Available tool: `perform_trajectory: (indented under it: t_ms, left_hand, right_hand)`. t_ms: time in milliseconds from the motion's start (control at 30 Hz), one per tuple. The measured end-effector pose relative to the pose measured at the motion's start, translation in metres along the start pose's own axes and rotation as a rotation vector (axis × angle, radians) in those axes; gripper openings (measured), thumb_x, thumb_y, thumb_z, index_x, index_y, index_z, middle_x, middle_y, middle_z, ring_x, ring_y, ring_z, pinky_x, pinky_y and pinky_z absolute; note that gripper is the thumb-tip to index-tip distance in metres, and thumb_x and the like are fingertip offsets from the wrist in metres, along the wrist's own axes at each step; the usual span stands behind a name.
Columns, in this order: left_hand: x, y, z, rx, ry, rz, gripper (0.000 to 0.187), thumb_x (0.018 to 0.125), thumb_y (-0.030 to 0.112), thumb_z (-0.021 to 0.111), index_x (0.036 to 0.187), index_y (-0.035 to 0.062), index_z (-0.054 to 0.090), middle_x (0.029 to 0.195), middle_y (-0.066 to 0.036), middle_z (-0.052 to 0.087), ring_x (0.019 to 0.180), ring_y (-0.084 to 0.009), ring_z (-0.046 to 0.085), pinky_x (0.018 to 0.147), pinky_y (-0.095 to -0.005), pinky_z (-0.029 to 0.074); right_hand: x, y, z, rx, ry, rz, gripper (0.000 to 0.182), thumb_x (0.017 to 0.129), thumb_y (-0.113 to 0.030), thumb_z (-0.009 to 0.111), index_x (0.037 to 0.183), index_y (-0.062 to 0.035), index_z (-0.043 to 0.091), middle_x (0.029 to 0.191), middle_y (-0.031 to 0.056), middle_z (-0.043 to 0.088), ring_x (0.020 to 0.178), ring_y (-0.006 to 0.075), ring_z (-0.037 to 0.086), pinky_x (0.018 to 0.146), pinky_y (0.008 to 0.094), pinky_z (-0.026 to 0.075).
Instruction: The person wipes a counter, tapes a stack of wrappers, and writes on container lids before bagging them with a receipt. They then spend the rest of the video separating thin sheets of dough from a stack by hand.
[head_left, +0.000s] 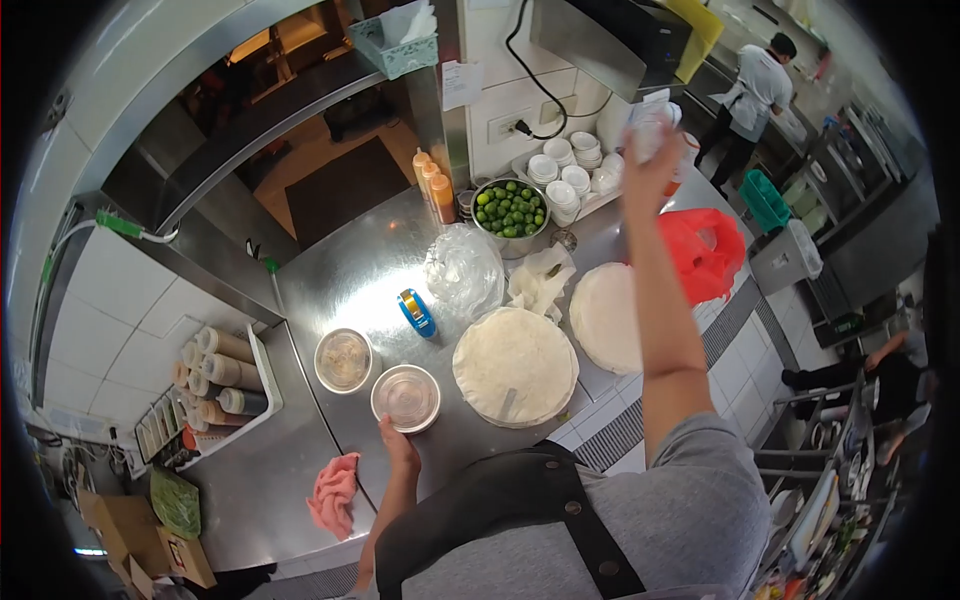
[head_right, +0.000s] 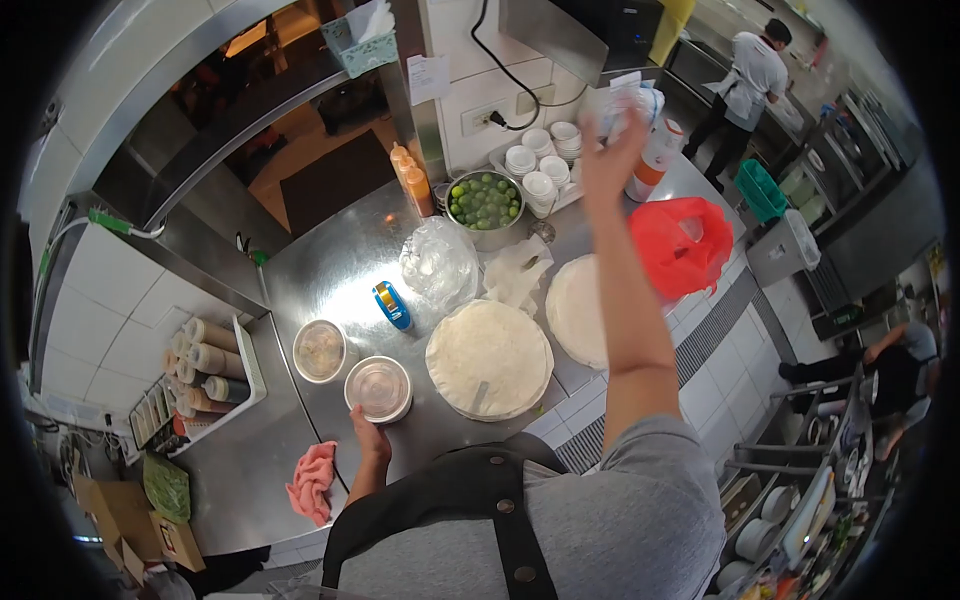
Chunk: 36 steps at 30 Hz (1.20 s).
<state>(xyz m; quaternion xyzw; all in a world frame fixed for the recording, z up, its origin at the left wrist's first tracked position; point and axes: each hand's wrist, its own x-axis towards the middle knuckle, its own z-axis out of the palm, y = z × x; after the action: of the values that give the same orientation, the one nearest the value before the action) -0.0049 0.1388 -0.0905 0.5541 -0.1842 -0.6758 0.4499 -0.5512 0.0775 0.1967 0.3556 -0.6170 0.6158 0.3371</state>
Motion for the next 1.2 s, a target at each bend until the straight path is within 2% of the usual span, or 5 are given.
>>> perform_trajectory:
  t_ms: [167, 533, 733, 900, 1200]
  left_hand:
    - [0.004, -0.034, -0.019, 1.19, 0.316, 0.52, 0.058, 0.102, 0.043, 0.045, 0.143, 0.0017, 0.046, 0.145, -0.027, 0.033, 0.128, -0.0373, 0.037, 0.109, -0.0472, 0.029]
    - [-0.081, 0.084, 0.061, 0.894, 0.048, 1.078, 0.061, 0.097, 0.029, 0.058, 0.147, -0.0008, 0.04, 0.151, -0.025, 0.029, 0.142, -0.0392, 0.028, 0.116, -0.0495, 0.022]
    - [-0.108, 0.126, 0.162, 0.729, -0.49, 1.173, 0.065, 0.09, 0.007, 0.066, 0.146, -0.003, 0.035, 0.144, -0.025, 0.041, 0.139, -0.0421, 0.036, 0.115, -0.0453, 0.03]
    - [-0.121, 0.117, 0.159, 0.754, -0.883, 0.556, 0.041, 0.096, 0.013, 0.06, 0.133, -0.0022, 0.047, 0.114, -0.025, 0.062, 0.11, -0.0412, 0.061, 0.094, -0.0454, 0.048]
    - [-0.091, 0.073, 0.081, 0.682, -0.774, 1.021, 0.031, 0.099, 0.028, 0.058, 0.117, 0.0027, 0.064, 0.095, -0.021, 0.069, 0.093, -0.0406, 0.066, 0.085, -0.0454, 0.051]
  right_hand:
    - [0.106, 0.008, 0.011, -0.205, -0.222, -0.028, 0.046, 0.078, -0.038, 0.082, 0.103, -0.0013, 0.071, 0.101, 0.0133, 0.066, 0.093, 0.0266, 0.06, 0.083, 0.0388, 0.047]
    - [0.038, -0.088, -0.056, 0.4, 0.217, 0.111, 0.016, 0.082, 0.004, 0.076, 0.097, 0.0021, 0.07, 0.093, 0.0072, 0.07, 0.084, 0.0134, 0.066, 0.074, 0.0257, 0.052]
    - [-0.1, -0.236, -0.086, 0.456, -1.018, -0.03, 0.037, 0.077, 0.013, 0.071, 0.112, 0.0024, 0.066, 0.096, 0.0057, 0.063, 0.085, 0.0115, 0.059, 0.074, 0.0262, 0.05]
    - [-0.17, -0.259, -0.087, 0.733, -1.109, 0.511, 0.036, 0.081, 0.01, 0.066, 0.115, 0.0012, 0.066, 0.104, 0.0057, 0.061, 0.093, 0.0104, 0.057, 0.079, 0.0246, 0.047]
    - [-0.267, -0.25, -0.075, 0.898, -1.637, 0.922, 0.071, 0.108, -0.045, 0.022, 0.089, 0.005, 0.069, 0.089, 0.0157, 0.067, 0.089, 0.0249, 0.065, 0.087, 0.0351, 0.049]
